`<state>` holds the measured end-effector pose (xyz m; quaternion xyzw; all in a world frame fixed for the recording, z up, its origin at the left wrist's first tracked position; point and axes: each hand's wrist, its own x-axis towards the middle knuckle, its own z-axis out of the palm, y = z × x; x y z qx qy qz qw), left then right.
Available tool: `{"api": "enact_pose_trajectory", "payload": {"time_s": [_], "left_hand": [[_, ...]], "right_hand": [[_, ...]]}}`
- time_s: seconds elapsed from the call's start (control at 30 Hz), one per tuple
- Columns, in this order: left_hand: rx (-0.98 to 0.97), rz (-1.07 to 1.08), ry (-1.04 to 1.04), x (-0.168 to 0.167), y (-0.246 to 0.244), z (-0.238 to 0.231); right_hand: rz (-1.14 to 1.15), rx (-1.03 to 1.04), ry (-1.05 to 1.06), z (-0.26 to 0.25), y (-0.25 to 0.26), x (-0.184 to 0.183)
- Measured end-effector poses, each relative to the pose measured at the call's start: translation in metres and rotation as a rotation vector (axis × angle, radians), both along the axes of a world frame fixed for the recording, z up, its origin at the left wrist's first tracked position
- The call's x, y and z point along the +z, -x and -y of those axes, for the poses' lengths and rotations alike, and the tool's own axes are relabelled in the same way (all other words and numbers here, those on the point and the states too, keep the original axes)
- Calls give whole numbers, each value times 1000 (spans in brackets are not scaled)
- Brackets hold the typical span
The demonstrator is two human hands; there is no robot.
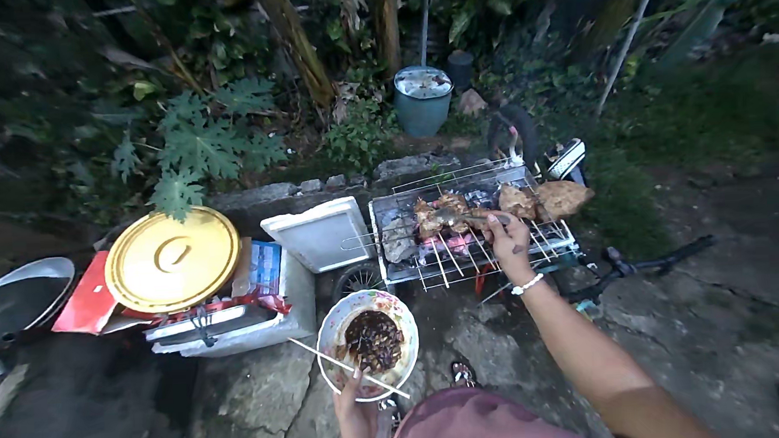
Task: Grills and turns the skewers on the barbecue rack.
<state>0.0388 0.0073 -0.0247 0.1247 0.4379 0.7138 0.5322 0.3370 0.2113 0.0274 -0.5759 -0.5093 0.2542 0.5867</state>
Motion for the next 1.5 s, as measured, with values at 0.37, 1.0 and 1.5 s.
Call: {"api": "enact_pose_trajectory", "payload": {"time_s": [0.37,1.0,1.5], "left_hand": [[-52,8,8,2,-4,-7],[-97,-1,-10,4,-7,-7],[-60,10,34,8,-5,-3]], "right_hand": [[432,144,-116,-21,17,21],[-126,133,-241,50,34,13],[755,575,-436,149,91,-8]]}}
